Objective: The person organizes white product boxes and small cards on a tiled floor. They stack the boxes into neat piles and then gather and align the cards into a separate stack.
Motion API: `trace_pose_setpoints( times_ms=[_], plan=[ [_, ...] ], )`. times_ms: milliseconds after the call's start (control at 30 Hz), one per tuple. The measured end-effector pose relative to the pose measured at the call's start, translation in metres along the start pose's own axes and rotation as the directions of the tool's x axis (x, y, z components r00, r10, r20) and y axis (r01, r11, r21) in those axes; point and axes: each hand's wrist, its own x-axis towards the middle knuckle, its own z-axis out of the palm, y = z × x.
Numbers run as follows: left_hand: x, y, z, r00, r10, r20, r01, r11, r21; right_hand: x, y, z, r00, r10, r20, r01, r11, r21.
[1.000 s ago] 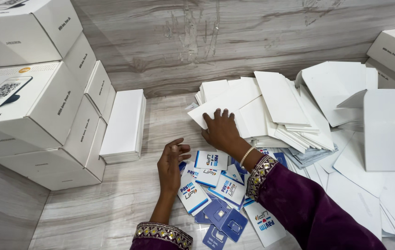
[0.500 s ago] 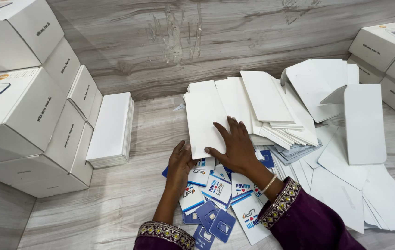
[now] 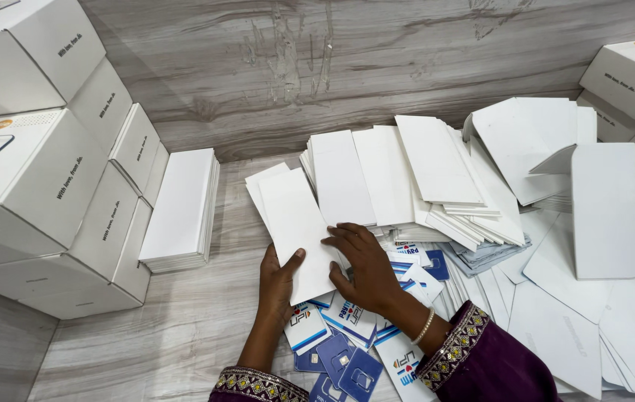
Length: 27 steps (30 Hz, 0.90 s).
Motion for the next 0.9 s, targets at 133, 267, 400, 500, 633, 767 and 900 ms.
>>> trace_pose_setpoints(
  times_ms=[133,267,400,500,633,767,900],
  plan=[
    [-0.016,0.016,-0.002,0.977,0.213,0.024,-0.213,0.977,0.024,0.003,-0.008,0.001,0.979,0.199,-0.047,-0.181,0.951,0.249],
    [-0.032,0.029,0.002,0.873,0.470,0.128,-0.485,0.862,0.146,-0.002,-0.001,0.011,0.975,0.221,0.035,-0.212,0.865,0.455],
    [-0.037,0.024,0.008,0.935,0.321,0.153,-0.356,0.835,0.419,-0.010,0.018,0.026,0.936,0.289,0.199,-0.336,0.901,0.273],
    [-0.026,0.014,0.005,0.998,0.065,0.024,-0.067,0.799,0.598,-0.011,0.027,0.030,0.980,0.139,0.143,-0.165,0.968,0.189],
    [-0.013,-0.001,-0.007,0.956,0.283,0.074,-0.280,0.809,0.516,0.001,0.020,0.024,0.960,0.181,0.213,-0.247,0.906,0.344],
    [-0.006,0.009,-0.021,0.886,0.463,0.017,-0.423,0.793,0.439,0.030,0.004,0.018,0.840,0.313,0.443,-0.521,0.691,0.501],
    [-0.005,0.045,-0.046,0.837,0.471,-0.277,-0.395,0.872,0.289,0.072,-0.022,0.047,0.813,0.257,0.522,-0.581,0.408,0.704]
  ],
)
